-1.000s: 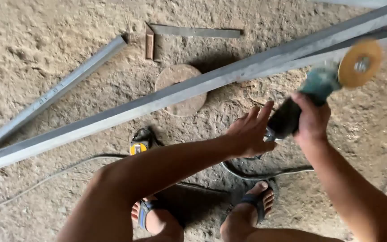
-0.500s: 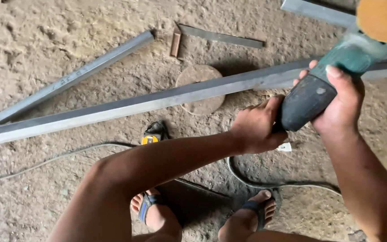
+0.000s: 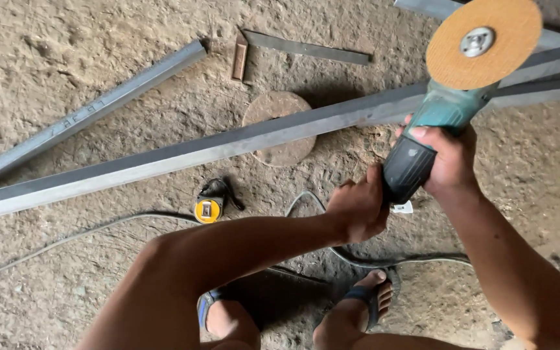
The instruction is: Measuring, marking, and cutting a metal bar using an angle grinder on a workshop floor.
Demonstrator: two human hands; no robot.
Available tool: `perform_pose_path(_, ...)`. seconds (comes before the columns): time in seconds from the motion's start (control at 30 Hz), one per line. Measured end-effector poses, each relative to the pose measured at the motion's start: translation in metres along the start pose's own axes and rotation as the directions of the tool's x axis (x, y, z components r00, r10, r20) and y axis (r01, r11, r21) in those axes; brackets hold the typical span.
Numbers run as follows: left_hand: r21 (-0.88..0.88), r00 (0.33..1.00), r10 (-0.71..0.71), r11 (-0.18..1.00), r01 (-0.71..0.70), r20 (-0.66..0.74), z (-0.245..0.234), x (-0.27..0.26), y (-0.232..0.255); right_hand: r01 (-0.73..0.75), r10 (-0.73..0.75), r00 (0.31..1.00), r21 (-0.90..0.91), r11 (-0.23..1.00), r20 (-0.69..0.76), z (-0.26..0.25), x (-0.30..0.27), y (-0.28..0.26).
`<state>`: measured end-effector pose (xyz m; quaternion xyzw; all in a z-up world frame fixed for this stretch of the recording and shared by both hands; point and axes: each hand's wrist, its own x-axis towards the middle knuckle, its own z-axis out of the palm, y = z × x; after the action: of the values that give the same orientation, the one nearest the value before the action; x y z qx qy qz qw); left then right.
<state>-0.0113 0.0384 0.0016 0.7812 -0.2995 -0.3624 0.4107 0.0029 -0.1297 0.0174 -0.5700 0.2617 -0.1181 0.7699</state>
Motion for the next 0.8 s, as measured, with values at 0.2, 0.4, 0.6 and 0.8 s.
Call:
perform_pose_path(0.2,0.129,0.982,-0.152,0.982,0.137,0.114,0.014,0.009,0.003,0.095,-0.126,0.984,-0.232,0.968,-0.122,0.02,-0.008,0.0)
perform_pose_path(0.4,0.247,0.974,0.096,0.958,-0.147,0.206,-0.051,-0.005,-0.009,0.016,-0.08,0.994,-0.637,0.771,-0.071,-0.01,-0.003,-0.007)
perform_pose_path(0.6,0.641,0.954,-0.009,0.739,0.208,-0.299,-0.154,-0.056,-0.114,-0.131,0.105,0.991,-0.682,0.72,-0.079,-0.036,-0.015,0.01)
perform_pose_path(0.8,0.764,0.938,-0.165,0.546,0.344,-0.305,-0.183,-0.109,-0.277,-0.133,0.181,0.983,-0.743,0.656,-0.016,-0.05,-0.009,0.011)
